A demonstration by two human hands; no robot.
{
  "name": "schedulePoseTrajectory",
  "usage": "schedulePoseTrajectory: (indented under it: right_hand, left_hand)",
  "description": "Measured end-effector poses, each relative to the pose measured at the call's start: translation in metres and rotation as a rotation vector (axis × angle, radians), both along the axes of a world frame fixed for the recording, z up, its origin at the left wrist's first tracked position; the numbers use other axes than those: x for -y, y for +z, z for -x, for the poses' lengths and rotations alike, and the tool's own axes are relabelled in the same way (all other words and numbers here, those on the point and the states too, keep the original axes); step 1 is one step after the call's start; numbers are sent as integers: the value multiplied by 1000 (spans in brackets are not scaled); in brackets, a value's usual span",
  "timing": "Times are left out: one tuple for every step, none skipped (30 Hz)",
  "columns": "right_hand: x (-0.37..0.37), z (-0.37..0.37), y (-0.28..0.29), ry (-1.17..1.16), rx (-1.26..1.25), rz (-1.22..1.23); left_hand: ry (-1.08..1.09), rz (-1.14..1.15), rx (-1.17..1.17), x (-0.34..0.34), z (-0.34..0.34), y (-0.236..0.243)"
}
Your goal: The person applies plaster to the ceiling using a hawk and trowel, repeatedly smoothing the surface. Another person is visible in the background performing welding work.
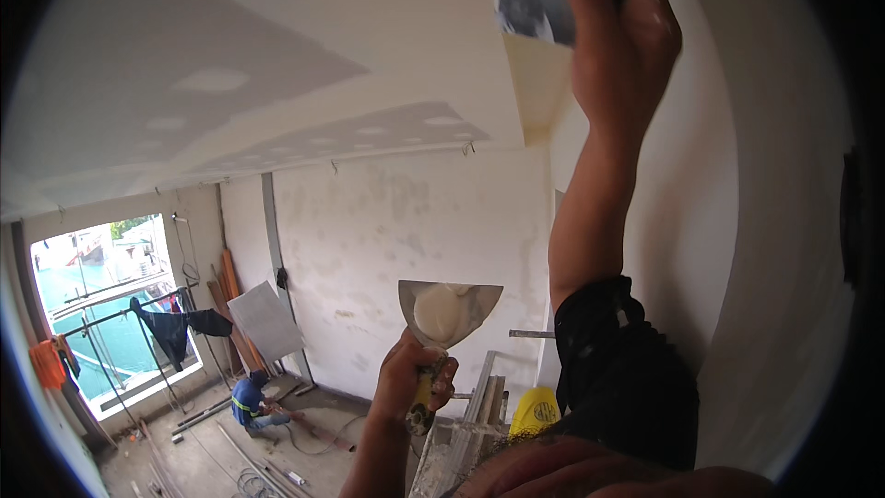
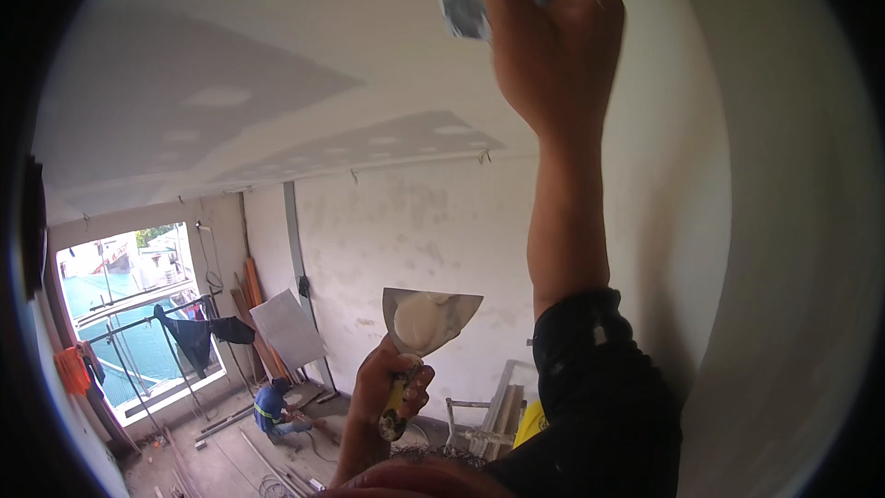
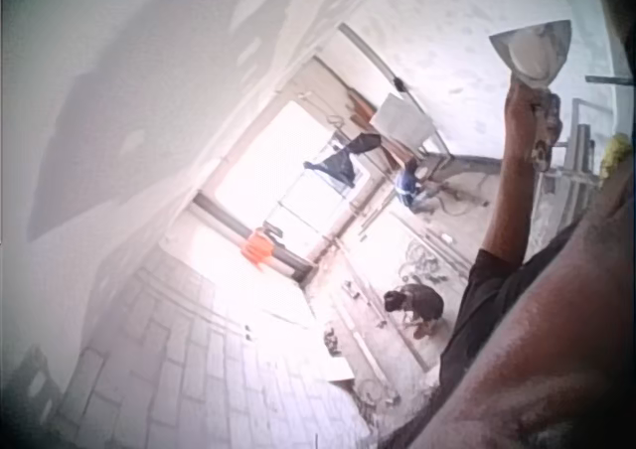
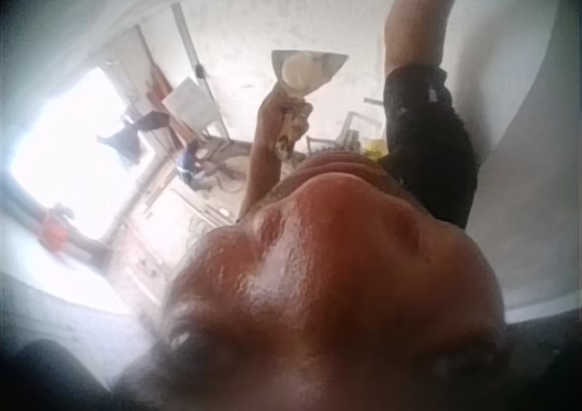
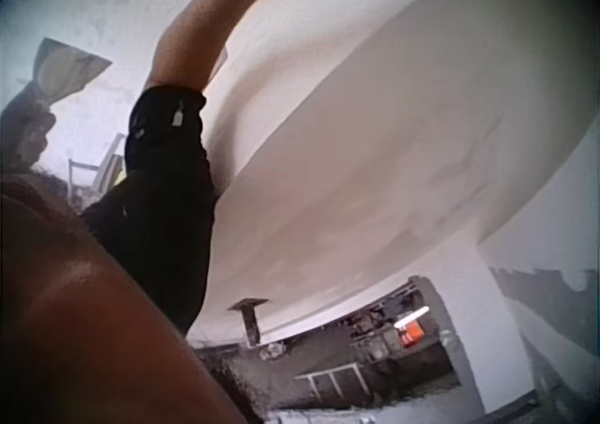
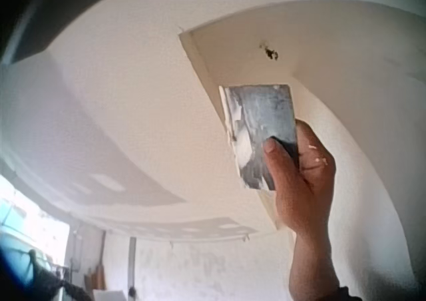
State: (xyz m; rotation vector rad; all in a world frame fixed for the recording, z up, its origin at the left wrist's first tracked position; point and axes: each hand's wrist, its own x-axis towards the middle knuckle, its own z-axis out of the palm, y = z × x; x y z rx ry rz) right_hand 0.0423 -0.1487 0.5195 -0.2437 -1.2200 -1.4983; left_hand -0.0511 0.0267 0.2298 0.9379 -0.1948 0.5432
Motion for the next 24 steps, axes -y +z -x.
schedulePoseTrajectory:
  right_hand:
    - [-2,-12,-10,-39,-64,-81]
    - [-5,-31,-18,13,3,-14]
    - [-9,-51,-32,177,-29,108]
    - [-16,-72,-48,341,-60,225]
    - [-28,-90,-64,538,-39,328]
    - [-43,-111,-81,737,-19,437]
    - [-57,-141,-103,853,37,585]
    - [-79,-170,-129,917,-6,653]
    - [-104,-184,-149,1026,-3,695]
    - [-119,-194,-167,1112,90,829]
    - [-133,-206,-186,1194,167,968]
    - [-145,-216,-205,1263,224,1106]
    - [-157,-212,-218,1240,130,1103]
    - [-159,-211,-225,1174,103,1191]
    - [-155,-205,-227,1107,77,1274]
    - [-154,-206,-229,1065,109,1322]
    - [-154,-208,-231,1023,141,1369]
    - [-157,-211,-234,982,177,1408]
    - [-160,-215,-237,932,181,1408]
    - [-163,-219,-241,882,185,1408]
    - [-167,-222,-245,837,187,1404]
    - [-172,-226,-250,834,198,1396]
    - [-179,-231,-254,832,208,1389]
    - [-184,-235,-251,831,225,1375]
  left_hand:
    - [9,14,-12,0,-1,-1]
    - [-8,22,14,-1,-1,-4]
    - [-27,25,37,-2,-3,-6]
    - [-48,24,63,-3,-6,-8]
    - [-89,46,86,-5,-7,-9]
    - [-127,73,110,-7,-7,-11]
    - [-170,101,128,-10,-10,-16]
    - [-236,158,149,-16,-15,-23]
    - [-257,173,176,-19,-19,-26]
    - [-284,188,201,-20,-20,-26]
    - [-279,223,205,-17,-20,-23]
    - [-279,256,208,-14,-20,-21]
    - [-265,293,216,-11,-20,-19]
    - [-261,296,228,-12,-21,-21]
    - [-257,297,236,-14,-23,-23]
    - [-316,268,268,-20,-26,-29]
    - [-374,239,300,-32,-30,-39]
    - [-431,203,329,-38,-32,-43]
    - [-383,223,324,-41,-33,-46]
    - [-334,243,319,-42,-33,-47]
    - [-250,268,316,-36,-33,-45]
    - [-165,293,311,-32,-33,-40]
    - [-166,277,335,-33,-33,-43]
    - [-164,253,361,-33,-30,-40]
